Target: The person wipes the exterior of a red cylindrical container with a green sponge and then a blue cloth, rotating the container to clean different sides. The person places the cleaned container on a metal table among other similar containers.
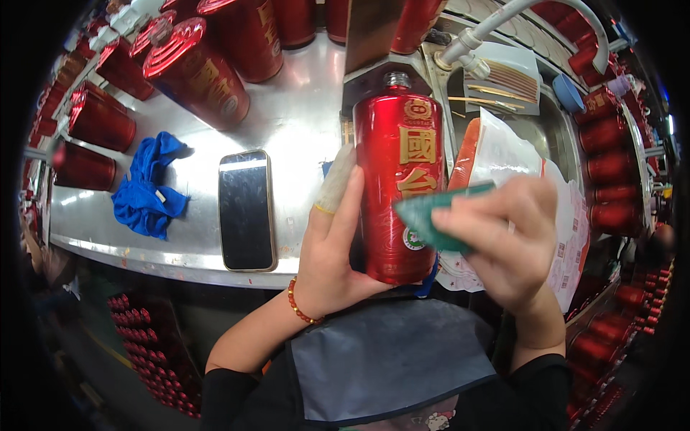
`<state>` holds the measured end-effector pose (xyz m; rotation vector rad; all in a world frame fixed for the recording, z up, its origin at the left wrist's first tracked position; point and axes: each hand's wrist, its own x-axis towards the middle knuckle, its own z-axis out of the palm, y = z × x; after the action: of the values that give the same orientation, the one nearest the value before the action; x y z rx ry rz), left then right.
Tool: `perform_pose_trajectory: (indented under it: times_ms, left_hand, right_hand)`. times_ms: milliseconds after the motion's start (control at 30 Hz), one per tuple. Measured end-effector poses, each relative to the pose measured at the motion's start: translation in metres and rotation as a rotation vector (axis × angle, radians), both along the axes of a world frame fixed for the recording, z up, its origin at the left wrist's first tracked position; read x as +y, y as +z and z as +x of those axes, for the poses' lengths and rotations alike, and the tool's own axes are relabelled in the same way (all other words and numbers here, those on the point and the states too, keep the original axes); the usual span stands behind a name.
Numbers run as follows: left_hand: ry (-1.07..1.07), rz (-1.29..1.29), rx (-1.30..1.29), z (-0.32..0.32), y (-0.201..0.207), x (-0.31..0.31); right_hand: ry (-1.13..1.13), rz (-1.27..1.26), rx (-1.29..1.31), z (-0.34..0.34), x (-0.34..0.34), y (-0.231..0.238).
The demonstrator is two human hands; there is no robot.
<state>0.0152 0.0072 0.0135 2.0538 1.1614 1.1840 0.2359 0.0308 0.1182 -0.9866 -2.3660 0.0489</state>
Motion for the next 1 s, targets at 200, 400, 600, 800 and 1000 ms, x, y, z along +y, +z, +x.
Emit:
perform_pose_trajectory:
  times_ms: [200,400,600,800,1000]
  left_hand:
    - [0.004,0.014,-0.07,0.002,-0.002,0.001]
    - [0.002,0.031,-0.055,0.002,-0.004,0.002]
    - [0.004,0.038,-0.071,0.001,-0.004,0.002]
    - [-0.004,0.015,-0.094,0.001,-0.005,0.002]
    - [-0.013,-0.016,-0.112,0.001,-0.004,0.001]
  right_hand:
    - [0.149,-0.09,-0.081,0.002,-0.038,0.0]
    - [0.119,0.083,-0.124,-0.001,-0.041,-0.009]
    - [0.027,0.065,-0.2,-0.003,-0.027,0.005]
    - [0.081,0.147,-0.265,0.001,-0.024,0.004]
    - [0.102,0.067,-0.272,-0.002,-0.029,0.008]
